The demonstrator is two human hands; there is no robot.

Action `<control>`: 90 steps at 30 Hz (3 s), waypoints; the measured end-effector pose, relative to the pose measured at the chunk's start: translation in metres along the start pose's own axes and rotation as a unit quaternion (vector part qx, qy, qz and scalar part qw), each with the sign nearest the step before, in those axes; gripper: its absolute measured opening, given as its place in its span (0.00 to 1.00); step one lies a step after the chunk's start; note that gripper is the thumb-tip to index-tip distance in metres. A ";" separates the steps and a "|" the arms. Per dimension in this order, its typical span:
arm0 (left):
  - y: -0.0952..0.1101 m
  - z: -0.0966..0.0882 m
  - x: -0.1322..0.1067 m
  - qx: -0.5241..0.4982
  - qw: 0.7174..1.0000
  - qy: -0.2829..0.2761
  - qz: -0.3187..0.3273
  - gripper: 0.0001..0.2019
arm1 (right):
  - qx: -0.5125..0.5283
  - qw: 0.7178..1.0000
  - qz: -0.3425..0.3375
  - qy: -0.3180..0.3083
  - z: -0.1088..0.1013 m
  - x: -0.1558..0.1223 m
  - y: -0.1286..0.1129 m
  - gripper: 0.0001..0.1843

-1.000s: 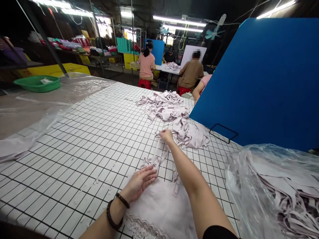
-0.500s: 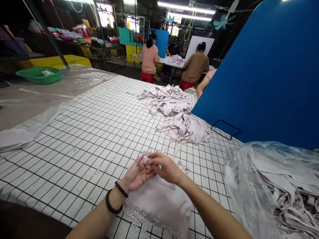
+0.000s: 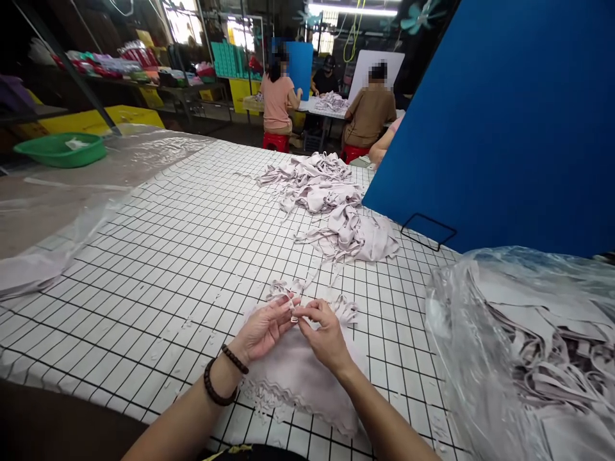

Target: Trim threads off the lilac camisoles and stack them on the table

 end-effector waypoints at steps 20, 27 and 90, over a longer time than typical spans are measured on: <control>0.003 -0.003 -0.016 0.189 0.978 0.072 0.058 0.36 | 0.174 0.945 0.264 -0.080 0.023 -0.004 0.013 0.13; 0.026 -0.015 -0.022 0.448 0.869 0.125 0.169 0.22 | 0.272 0.890 0.352 -0.100 0.028 -0.001 0.024 0.15; 0.022 -0.028 -0.017 0.758 0.605 0.151 0.191 0.11 | -0.163 0.955 0.214 0.122 -0.063 0.154 0.064 0.16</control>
Point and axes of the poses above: each hand's wrist, its own x-axis towards the middle knuckle, its own z-axis out of the palm, y = z × x, the point moved 4 cm from there along x, towards the middle knuckle, and after that the axes turned 2 degrees about x, right-handed, at the moved point
